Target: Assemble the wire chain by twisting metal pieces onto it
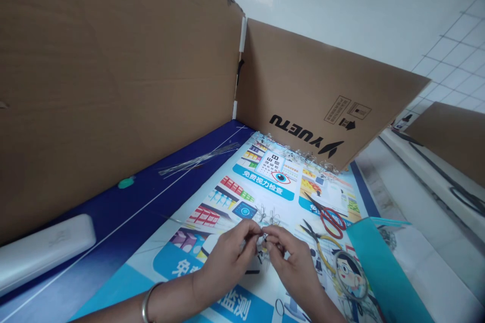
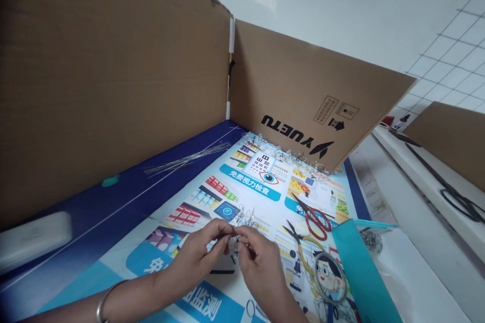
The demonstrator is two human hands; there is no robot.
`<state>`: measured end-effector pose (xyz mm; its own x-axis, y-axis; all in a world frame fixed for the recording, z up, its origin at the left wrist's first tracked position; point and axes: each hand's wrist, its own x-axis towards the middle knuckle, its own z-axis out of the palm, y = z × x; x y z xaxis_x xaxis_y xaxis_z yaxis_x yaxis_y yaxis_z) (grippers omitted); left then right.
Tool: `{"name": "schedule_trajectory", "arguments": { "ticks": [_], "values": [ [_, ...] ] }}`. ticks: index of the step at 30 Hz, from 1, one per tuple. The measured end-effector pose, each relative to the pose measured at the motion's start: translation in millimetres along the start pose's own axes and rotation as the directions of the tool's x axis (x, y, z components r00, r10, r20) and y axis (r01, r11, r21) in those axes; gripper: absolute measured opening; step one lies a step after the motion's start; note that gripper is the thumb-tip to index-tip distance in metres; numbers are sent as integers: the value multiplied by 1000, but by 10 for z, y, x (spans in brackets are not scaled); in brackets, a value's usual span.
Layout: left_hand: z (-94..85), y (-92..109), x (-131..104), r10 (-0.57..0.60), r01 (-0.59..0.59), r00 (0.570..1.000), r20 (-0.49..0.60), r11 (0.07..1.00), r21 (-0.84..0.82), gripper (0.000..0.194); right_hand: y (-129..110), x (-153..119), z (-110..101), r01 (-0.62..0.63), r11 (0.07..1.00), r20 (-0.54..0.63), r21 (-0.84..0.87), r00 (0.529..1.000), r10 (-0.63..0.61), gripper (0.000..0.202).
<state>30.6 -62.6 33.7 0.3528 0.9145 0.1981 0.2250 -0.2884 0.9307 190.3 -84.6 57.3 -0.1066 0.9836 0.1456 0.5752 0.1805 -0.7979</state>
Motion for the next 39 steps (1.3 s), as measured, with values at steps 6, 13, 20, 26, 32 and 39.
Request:
{"name": "schedule_trajectory", "arguments": {
  "ticks": [6,13,20,26,32,39],
  "values": [
    [32,-24,4,-29,29,999,18,999,32,17,-3,-2,-7,-29,999,50,13,998,29,27],
    [29,7,10,-68,68,996,50,998,12,16,17,5,19,-49,998,57,38,997,47,28],
    [37,-15,36,-61,61,998,28,998,3,12,47,-9,22,-33,999,42,31,999,32,28],
    [13,-32,56,2,-2,1000,1,995,98,9,72,-24,68,10,1000,-80,-11,997,-11,25],
    [-50,28,50,-19,18,999,41,999,28,7,73,-54,120,62,988,-230,-143,969,-93,23],
    [-126,88,80,-105,305,930,354,758,-577,19,59,-19,67,-46,996,-213,-78,977,29,21]
  ]
}}
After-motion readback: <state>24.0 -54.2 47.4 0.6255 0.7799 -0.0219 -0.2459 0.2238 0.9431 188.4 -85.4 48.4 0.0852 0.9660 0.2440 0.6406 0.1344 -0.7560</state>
